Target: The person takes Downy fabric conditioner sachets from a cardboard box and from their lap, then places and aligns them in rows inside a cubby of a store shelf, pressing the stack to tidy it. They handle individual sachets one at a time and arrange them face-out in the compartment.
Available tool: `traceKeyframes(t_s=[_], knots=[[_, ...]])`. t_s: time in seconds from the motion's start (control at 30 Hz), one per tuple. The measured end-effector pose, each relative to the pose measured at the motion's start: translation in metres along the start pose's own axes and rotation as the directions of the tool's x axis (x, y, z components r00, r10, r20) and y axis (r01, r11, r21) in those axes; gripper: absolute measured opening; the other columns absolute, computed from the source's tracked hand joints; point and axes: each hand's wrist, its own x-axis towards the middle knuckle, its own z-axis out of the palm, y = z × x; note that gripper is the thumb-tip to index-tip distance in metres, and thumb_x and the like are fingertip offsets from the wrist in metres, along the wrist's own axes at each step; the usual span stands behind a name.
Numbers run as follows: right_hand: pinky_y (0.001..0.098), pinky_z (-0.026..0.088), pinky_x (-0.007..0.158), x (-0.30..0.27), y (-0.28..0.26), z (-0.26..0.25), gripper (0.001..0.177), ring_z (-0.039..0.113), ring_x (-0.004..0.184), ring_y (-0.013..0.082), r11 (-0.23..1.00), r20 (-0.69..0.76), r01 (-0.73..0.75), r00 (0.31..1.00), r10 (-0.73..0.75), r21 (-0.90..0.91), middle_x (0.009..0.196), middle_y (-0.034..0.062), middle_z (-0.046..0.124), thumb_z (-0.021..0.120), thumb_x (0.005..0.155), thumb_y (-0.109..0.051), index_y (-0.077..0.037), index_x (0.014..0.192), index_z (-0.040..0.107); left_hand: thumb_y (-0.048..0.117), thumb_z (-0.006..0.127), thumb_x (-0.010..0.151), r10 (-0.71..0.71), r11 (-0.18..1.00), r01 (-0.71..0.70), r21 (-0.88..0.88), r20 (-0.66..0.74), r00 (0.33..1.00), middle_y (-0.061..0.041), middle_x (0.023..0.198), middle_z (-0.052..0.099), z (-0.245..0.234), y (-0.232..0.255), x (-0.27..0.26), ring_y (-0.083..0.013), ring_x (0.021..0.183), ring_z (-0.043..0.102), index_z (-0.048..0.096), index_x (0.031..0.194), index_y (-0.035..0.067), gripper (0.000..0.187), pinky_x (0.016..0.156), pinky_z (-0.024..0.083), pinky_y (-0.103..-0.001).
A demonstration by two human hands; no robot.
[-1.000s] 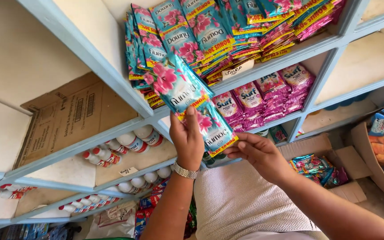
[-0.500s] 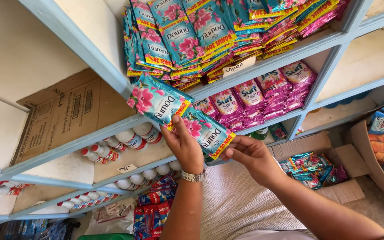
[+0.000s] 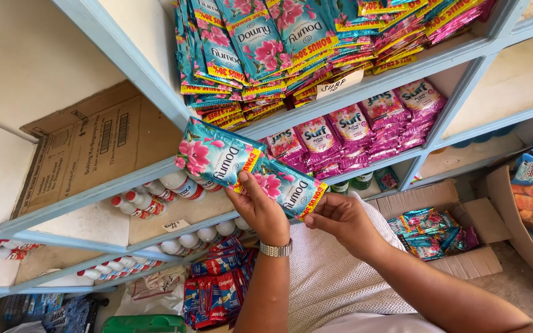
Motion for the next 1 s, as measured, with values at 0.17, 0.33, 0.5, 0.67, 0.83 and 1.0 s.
traceKeyframes(t_s=[0.17, 0.33, 0.5, 0.67, 0.83, 1.0], knots=[[0.0253, 0.053, 0.077, 0.003, 0.013, -0.004, 0.016, 0.064, 0.084, 0.0071, 1.0, -0.008, -0.002, 1.0, 0.002, 0.026, 0.093, 0.0018, 0.074, 0.073, 0.09, -0.003, -0.002, 0.106, 0.072, 0.032, 0.051, 0.112, 0.069, 0.997, -0.071, 0.032, 0.056, 0.996, -0.011, 0.129, 0.064, -0.002, -0.001, -0.005, -0.0135, 0.114, 0.061, 0.046, 0.137, -0.002, 0.043, 0.101, 0.05, -0.031], [0.0272, 0.051, 0.076, 0.003, 0.037, -0.018, 0.021, 0.061, 0.083, 0.0103, 1.0, -0.003, 0.004, 1.0, -0.004, -0.016, 0.09, 0.0029, 0.069, 0.073, 0.095, -0.003, 0.003, 0.115, 0.07, 0.03, 0.052, 0.107, -0.002, 0.997, -0.003, 0.072, 0.075, 0.997, -0.01, 0.126, 0.067, 0.0, -0.001, -0.011, -0.0134, 0.107, 0.064, 0.049, 0.138, -0.001, 0.044, 0.093, 0.052, -0.031], [0.031, 0.055, 0.084, 0.001, 0.01, -0.01, 0.056, 0.067, 0.094, 0.0147, 0.996, -0.096, -0.015, 0.995, 0.024, 0.089, 0.103, 0.0089, 0.072, 0.07, 0.088, -0.004, -0.007, 0.14, 0.049, 0.031, 0.054, 0.106, 0.007, 0.994, -0.016, 0.11, 0.089, 0.996, -0.008, 0.123, 0.068, -0.007, -0.015, -0.015, -0.0117, 0.105, 0.064, 0.053, 0.132, -0.001, 0.041, 0.091, 0.052, -0.03], [0.0342, 0.055, 0.094, 0.004, 0.005, -0.02, 0.062, 0.064, 0.109, 0.0171, 0.985, -0.137, 0.129, 0.98, -0.144, -0.112, 0.127, 0.0096, 0.066, 0.069, 0.089, -0.008, -0.007, 0.145, 0.044, 0.029, 0.062, 0.106, -0.063, 0.988, 0.034, 0.154, 0.184, 0.981, -0.006, 0.091, 0.07, -0.014, -0.021, -0.012, -0.0096, 0.079, 0.061, 0.066, 0.114, -0.002, 0.032, 0.068, 0.051, -0.026], [0.0356, 0.049, 0.098, 0.0, -0.024, -0.025, 0.068, 0.059, 0.12, 0.017, 0.96, -0.226, 0.281, 0.935, -0.274, -0.003, 0.136, 0.0064, 0.059, 0.067, 0.086, -0.012, -0.009, 0.148, 0.038, 0.029, 0.063, 0.099, -0.35, 0.892, 0.043, 0.449, 0.628, 0.695, -0.002, 0.085, 0.073, -0.002, 0.028, -0.024, -0.0078, 0.068, 0.069, 0.071, 0.112, 0.006, 0.028, 0.059, 0.055, -0.025], [0.0379, 0.048, 0.101, -0.007, -0.001, -0.053, 0.055, 0.062, 0.119, 0.0206, 0.982, -0.211, 0.159, 0.961, -0.177, -0.098, 0.127, 0.0158, 0.066, 0.066, 0.095, -0.01, 0.005, 0.144, 0.044, 0.028, 0.064, 0.103, -0.219, 0.936, -0.079, 0.342, 0.744, 0.631, -0.006, 0.099, 0.074, 0.003, 0.049, -0.043, -0.0114, 0.086, 0.069, 0.06, 0.135, 0.003, 0.04, 0.076, 0.057, -0.03]])
